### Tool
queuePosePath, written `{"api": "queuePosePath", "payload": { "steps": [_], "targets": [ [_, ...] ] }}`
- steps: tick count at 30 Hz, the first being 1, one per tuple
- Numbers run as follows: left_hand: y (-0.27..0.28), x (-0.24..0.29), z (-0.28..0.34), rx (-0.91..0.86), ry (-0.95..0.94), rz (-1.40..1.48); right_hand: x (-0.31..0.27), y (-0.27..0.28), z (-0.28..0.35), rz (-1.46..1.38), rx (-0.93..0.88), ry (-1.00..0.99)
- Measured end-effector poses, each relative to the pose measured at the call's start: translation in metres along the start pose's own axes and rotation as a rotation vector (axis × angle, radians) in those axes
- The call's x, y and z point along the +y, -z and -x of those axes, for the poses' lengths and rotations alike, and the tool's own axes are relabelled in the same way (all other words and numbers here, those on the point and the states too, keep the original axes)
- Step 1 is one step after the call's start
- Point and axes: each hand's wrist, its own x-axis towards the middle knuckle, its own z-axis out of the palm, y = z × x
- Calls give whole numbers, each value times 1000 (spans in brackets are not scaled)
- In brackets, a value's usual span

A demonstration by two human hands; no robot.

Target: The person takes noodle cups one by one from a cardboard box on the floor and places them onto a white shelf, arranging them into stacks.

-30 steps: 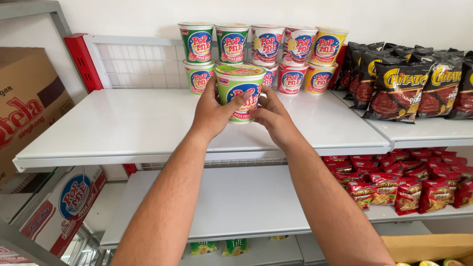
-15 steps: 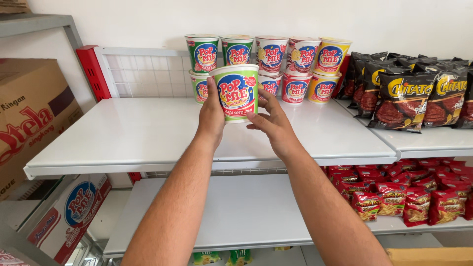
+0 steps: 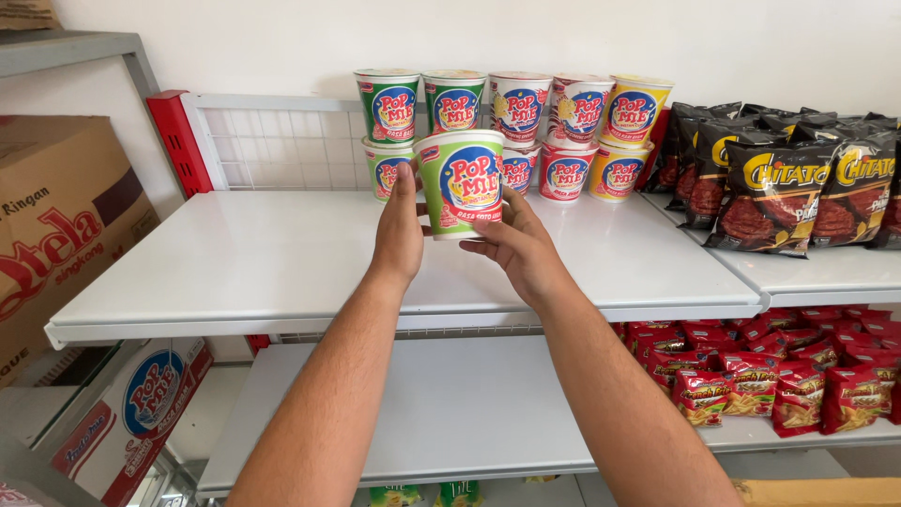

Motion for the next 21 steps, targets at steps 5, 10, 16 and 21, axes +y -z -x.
{"api": "queuePosePath", "payload": {
  "steps": [5, 10, 16, 21],
  "targets": [
    [6, -17, -9, 34, -22, -63, 3, 4, -5, -223, -15, -75],
    [5, -12, -6, 56, -22, -122, 1, 3, -8, -274, -6, -120],
    [4, -9, -10, 53, 1, -204, 4, 1, -8, -146, 8, -40],
    [8, 13, 1, 17, -16, -289, -5, -9, 0, 117, 0, 51]
  ]
}}
